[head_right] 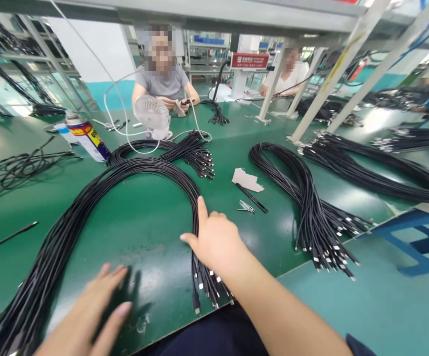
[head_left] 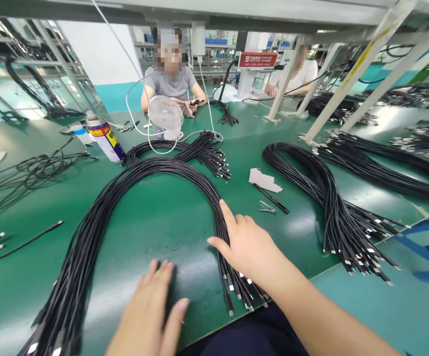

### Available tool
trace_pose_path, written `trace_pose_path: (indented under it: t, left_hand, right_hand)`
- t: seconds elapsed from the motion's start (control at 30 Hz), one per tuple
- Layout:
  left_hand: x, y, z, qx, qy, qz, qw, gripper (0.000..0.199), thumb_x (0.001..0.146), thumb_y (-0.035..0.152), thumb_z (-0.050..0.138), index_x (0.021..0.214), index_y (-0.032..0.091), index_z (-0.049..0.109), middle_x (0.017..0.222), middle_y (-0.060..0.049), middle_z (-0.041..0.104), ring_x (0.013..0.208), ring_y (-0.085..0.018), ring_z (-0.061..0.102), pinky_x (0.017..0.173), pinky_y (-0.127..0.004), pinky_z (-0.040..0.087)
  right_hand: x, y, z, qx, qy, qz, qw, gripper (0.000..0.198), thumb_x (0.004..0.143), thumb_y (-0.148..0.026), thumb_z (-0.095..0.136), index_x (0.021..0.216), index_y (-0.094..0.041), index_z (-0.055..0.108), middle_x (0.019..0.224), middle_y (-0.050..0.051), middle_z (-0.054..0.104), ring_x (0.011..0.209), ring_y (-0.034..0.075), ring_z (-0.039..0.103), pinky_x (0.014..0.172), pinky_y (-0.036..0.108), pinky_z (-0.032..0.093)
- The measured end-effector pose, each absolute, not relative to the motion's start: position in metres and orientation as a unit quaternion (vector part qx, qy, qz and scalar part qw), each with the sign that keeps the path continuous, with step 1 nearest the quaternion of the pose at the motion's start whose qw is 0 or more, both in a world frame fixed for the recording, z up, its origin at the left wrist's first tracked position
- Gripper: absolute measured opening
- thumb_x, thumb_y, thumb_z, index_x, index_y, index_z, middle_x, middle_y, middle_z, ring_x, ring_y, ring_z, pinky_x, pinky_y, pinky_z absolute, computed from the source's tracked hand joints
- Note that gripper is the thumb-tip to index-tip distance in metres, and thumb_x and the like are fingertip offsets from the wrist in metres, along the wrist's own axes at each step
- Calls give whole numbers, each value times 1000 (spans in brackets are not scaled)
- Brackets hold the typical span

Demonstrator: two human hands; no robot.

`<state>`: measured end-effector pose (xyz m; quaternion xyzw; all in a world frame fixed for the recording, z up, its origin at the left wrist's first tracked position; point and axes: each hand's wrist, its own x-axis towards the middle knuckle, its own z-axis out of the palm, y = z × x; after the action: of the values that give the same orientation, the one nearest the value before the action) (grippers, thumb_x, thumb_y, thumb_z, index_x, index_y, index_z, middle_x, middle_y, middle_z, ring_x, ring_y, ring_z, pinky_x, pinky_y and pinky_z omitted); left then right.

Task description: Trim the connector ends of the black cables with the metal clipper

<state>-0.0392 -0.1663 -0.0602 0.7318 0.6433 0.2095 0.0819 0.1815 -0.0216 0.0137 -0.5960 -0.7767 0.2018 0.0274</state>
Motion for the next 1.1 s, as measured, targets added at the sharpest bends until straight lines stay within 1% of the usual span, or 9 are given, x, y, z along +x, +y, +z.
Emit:
trace_pose_path:
  t: [0.2, 0.4, 0.53, 0.67, 0.73, 0.83, 0.9, 1.0, 1.1]
  left_hand:
    - [63, -127, -71, 784, 579, 183, 131, 77, 93, 47, 53, 156, 6, 36, 155, -27, 39, 144, -47, 33, 111, -70, 40]
    - [81, -127, -91, 789, 527, 238, 209, 94, 97, 39, 53, 161, 17, -14, 165, -23, 11, 151, -42, 13, 117, -69, 30]
    - [96, -127, -81, 659, 558, 348, 364, 79, 101, 44, 43, 163, 26, -4, 170, -13, 12, 154, -35, 10, 120, -64, 27]
    - [107, -121, -58, 493, 491, 477, 537, 82, 98, 43, 51, 163, 29, 3, 171, -10, 17, 155, -31, 20, 123, -53, 30]
    - [105, -115, -47, 364, 493, 520, 595, 81, 95, 37, 57, 162, 31, 12, 170, -9, 23, 153, -29, 29, 120, -46, 38]
    - [99, -104, -34, 167, 492, 510, 685, 69, 88, 39, 69, 150, 29, 43, 153, -12, 54, 136, -32, 55, 102, -39, 55]
    - [97, -96, -28, 106, 470, 474, 737, 62, 76, 42, 82, 132, 21, 62, 129, -14, 72, 115, -32, 70, 87, -35, 61]
    - [99, -89, -22, 77, 470, 455, 753, 51, 63, 37, 93, 104, 16, 72, 96, -10, 79, 84, -23, 75, 70, -27, 60]
    - [100, -88, -18, 65, 492, 453, 741, 44, 63, 31, 94, 98, 16, 71, 82, -5, 76, 66, -15, 70, 59, -23, 57]
  right_hand:
    - [227, -44, -11, -554, -766, 313, 96, 74, 101, -50, 36, 162, -14, 13, 153, 21, 47, 147, 34, 36, 117, 59, 31]
    - [250, -57, -26, -492, -656, 543, 179, 84, 96, -67, 41, 161, -20, 20, 169, 13, 21, 157, 25, 17, 125, 51, 20]
    - [247, -55, -25, -395, -425, 753, 310, 80, 92, -64, 56, 157, -25, 30, 166, 11, 31, 153, 24, 31, 126, 46, 22]
    - [241, -58, -27, -362, -314, 794, 374, 71, 91, -56, 61, 152, -26, 39, 163, 10, 38, 148, 26, 40, 124, 44, 28]
    - [242, -63, -24, -359, -360, 781, 363, 73, 94, -56, 57, 155, -26, 34, 165, 9, 34, 152, 24, 33, 124, 43, 28]
    - [250, -68, -10, -372, -555, 694, 266, 73, 98, -54, 51, 160, -25, 25, 166, 9, 31, 153, 23, 30, 124, 45, 28]
    - [258, -62, 0, -389, -699, 561, 212, 65, 99, -51, 50, 158, -26, 34, 160, 10, 44, 146, 27, 44, 118, 49, 38]
    - [270, -35, 5, -469, -816, 263, 211, 41, 102, -43, 44, 137, -32, 62, 128, 5, 72, 117, 27, 67, 98, 46, 55]
    - [280, 3, -9, -536, -799, 166, 218, 37, 101, -30, 42, 123, -25, 71, 120, 11, 72, 112, 32, 65, 100, 52, 51]
